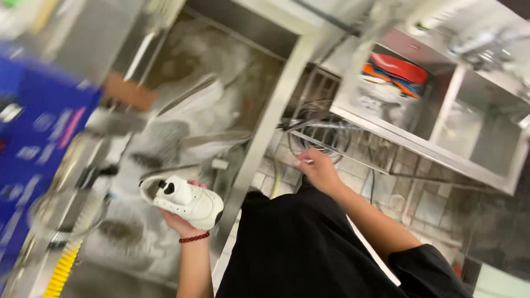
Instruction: Cleaning a white sneaker using a shoe washing machine and hand tools at a shoe repair store.
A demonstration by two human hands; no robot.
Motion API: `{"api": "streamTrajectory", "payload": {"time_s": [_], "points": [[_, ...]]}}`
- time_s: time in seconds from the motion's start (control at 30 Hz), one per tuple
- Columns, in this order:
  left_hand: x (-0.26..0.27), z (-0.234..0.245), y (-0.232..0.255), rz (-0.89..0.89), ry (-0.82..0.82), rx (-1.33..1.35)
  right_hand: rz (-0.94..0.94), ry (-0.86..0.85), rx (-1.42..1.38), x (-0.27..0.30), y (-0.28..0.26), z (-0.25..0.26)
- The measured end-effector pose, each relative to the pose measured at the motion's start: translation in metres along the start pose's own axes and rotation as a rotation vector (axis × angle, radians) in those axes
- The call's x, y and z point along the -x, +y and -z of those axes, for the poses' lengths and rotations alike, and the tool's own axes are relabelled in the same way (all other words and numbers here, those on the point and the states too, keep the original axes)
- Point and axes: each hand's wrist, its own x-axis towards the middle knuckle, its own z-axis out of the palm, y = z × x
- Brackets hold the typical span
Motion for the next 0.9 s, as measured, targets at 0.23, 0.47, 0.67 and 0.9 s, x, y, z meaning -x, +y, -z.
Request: {"api": "streamTrajectory", "payload": {"time_s": [0.23,0.47,0.67,0.9], "points": [[-0.082,-0.14,-0.264,0.13,-0.05,-0.426,-0.107,0.283,-0.19,0.064,0.13,0.153],[-0.096,-0.286,-0.597,0.241,0.203,-1.024,-0.491,0.562,-0.417,0.093,0.321,0.336],[-0.188,-0.169,-0.767,0.354,0.528,-1.504,-0.534,0.676,-0.586,0.111,0.375,0.433],[-0.211,-0.137,-0.807,0.435,0.486,-1.796,-0.726,0.714,-0.718,0.156,0.399,0.444]]}}
